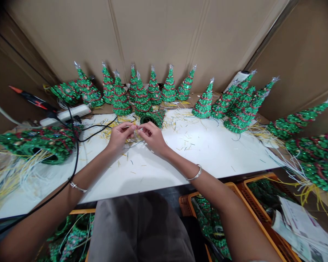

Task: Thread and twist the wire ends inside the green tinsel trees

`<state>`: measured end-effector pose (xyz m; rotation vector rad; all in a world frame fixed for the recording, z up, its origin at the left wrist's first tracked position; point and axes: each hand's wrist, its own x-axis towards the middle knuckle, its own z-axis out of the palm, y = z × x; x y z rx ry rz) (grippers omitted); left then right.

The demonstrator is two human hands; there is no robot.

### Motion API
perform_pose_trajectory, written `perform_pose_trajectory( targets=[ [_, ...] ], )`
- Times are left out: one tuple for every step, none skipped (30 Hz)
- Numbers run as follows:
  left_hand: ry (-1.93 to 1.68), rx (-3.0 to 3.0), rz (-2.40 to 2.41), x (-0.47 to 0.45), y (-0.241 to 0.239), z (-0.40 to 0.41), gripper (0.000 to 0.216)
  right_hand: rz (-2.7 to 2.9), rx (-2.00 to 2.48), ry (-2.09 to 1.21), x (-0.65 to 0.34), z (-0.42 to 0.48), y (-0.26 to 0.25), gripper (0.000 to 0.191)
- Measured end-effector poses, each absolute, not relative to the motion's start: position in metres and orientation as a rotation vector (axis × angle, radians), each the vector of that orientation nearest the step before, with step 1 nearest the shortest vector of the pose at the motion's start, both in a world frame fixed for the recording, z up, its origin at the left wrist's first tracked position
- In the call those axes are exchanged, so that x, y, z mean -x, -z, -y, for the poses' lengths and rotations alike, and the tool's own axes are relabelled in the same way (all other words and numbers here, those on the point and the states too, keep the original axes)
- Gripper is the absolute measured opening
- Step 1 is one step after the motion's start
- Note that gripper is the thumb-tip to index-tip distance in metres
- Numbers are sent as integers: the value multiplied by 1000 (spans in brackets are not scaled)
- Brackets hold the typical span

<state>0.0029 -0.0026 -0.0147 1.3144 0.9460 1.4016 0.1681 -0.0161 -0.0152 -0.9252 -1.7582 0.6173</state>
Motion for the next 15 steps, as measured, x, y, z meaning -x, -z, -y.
perform_pose_trajectory(
  targets=[
    [-1418,-1368,-930,-3,15,3,26,1751,925,-650,-169,16,15,23],
    [-1435,-1419,-918,-3,15,3,24,1750,916,-699,-169,15,15,26],
    [-1449,-1464,-914,-3,15,4,23,1757,900,-756,-170,15,15,28],
    [-1457,-1502,-916,-3,15,4,22,1772,878,-815,-170,14,16,31],
    [-1454,-1531,-919,-2,14,4,21,1788,856,-865,-170,12,17,33],
    [-1439,-1548,-919,-2,14,3,21,1803,836,-899,-171,11,18,35],
    [-1412,-1555,-911,-1,13,3,21,1811,824,-913,-171,10,19,38],
    [-1377,-1556,-897,0,12,2,22,1816,818,-913,-171,8,20,39],
    [-1339,-1552,-880,2,12,1,23,1819,817,-903,-172,6,20,41],
    [-1305,-1551,-864,3,12,0,24,1824,820,-886,-172,4,21,43],
    [-1280,-1558,-852,4,11,-2,25,1832,823,-867,-173,3,22,44],
    [-1264,-1573,-844,5,11,-3,25,1843,825,-852,-173,2,22,44],
    [-1259,-1593,-839,6,11,-4,25,1854,825,-842,-173,1,22,45],
    [-1260,-1613,-837,7,12,-4,25,1862,826,-841,-172,2,22,45],
    [-1265,-1626,-836,7,12,-5,25,1860,828,-849,-172,2,22,44]
  ],
)
